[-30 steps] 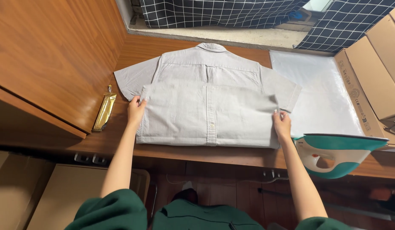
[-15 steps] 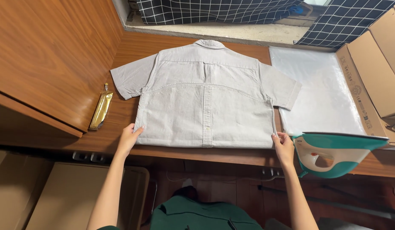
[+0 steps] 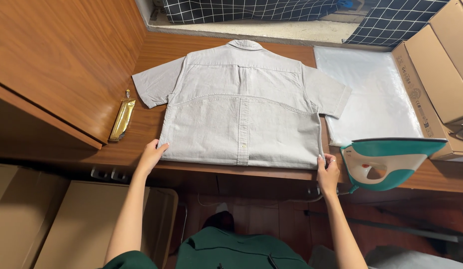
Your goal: Ironing a grey short-sleeved shirt on a wooden table and then folding it neatly.
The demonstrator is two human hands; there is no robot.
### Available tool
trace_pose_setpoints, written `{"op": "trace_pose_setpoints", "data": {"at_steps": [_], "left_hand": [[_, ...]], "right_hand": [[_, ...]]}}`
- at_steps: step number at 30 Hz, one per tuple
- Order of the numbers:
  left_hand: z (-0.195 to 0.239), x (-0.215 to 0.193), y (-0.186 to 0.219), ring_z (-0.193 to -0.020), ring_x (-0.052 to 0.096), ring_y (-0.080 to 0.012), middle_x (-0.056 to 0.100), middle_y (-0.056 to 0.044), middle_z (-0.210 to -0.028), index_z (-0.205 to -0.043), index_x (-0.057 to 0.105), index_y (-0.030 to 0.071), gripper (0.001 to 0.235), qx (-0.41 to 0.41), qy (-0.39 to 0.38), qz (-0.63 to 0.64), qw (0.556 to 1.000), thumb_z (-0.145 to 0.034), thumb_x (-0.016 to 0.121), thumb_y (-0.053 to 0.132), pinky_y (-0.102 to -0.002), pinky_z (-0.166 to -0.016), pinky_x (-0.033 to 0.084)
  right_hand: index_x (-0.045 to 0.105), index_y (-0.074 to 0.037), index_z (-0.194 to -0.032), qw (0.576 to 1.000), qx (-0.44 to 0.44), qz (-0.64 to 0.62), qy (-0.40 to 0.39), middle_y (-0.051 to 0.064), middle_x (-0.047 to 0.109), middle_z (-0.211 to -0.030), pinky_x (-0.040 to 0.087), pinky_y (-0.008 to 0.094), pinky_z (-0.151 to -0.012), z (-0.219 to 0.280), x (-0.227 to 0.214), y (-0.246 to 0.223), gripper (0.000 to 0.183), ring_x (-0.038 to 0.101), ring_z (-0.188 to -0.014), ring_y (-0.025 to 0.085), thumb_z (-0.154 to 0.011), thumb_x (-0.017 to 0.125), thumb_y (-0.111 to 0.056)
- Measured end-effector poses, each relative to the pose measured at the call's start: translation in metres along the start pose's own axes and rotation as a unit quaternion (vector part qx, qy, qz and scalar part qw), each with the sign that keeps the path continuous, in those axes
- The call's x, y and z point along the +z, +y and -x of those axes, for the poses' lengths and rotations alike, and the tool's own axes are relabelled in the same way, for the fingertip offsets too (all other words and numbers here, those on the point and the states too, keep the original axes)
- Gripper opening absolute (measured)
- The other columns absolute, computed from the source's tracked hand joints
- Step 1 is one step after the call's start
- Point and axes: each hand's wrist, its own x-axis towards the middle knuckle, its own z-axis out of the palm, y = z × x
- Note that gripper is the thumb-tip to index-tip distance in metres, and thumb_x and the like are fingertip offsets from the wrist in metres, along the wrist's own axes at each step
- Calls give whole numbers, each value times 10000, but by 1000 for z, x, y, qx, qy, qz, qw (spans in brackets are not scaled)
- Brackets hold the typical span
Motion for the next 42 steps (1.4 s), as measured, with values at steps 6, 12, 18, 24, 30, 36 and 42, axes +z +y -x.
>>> {"op": "trace_pose_setpoints", "data": {"at_steps": [6,12,18,24,30,36,42], "left_hand": [[40,-1,47,-926,559,-346,593,-192,-934,-926,569,27,311,17,48,-35,998,-791,607,305,-412,-732,439],[57,5,58,-1003,517,-405,526,-251,-1017,-962,487,-55,255,85,82,-77,990,-839,566,155,-457,-810,441],[51,14,45,-968,522,-408,446,-186,-1025,-961,383,14,230,115,97,-128,980,-858,541,146,-478,-768,484],[41,20,34,-920,549,-411,507,-234,-937,-972,368,4,172,91,103,-111,984,-895,458,128,-480,-726,484],[56,11,38,-925,557,-388,551,-227,-929,-945,427,30,207,63,107,-38,992,-837,548,159,-433,-701,476],[64,18,51,-929,543,-394,515,-217,-941,-930,399,35,236,99,182,-57,977,-796,589,75,-443,-738,473],[121,34,180,-1250,280,-324,332,-189,-1277,-1141,410,22,310,30,126,137,982,-939,295,227,-429,-1026,221]], "right_hand": [[563,-67,-987,999,-13,45,28,170,631,-855,427,457,-720,-24,11,36,211,577,-867,385,-891,538,-253],[550,-62,-1015,998,-43,49,8,188,623,-875,432,460,-734,-23,13,48,220,571,-891,396,-890,548,-243],[519,-28,-1051,993,-106,22,38,152,539,-850,430,426,-792,-20,12,49,300,553,-875,342,-811,645,-155],[589,-103,-1051,998,-19,-47,32,102,598,-884,458,380,-746,-37,21,69,251,583,-856,260,-820,630,-194],[593,-155,-1041,999,-29,-14,36,77,632,-929,439,392,-763,-31,21,56,224,576,-920,275,-821,619,-188],[516,-97,-1082,987,-113,86,72,74,510,-997,371,403,-845,-17,26,47,265,487,-981,280,-834,603,-127],[556,-63,-1017,933,-315,138,109,86,485,-1045,387,378,-863,-13,36,-4,301,498,-1013,269,-733,641,-12]]}}
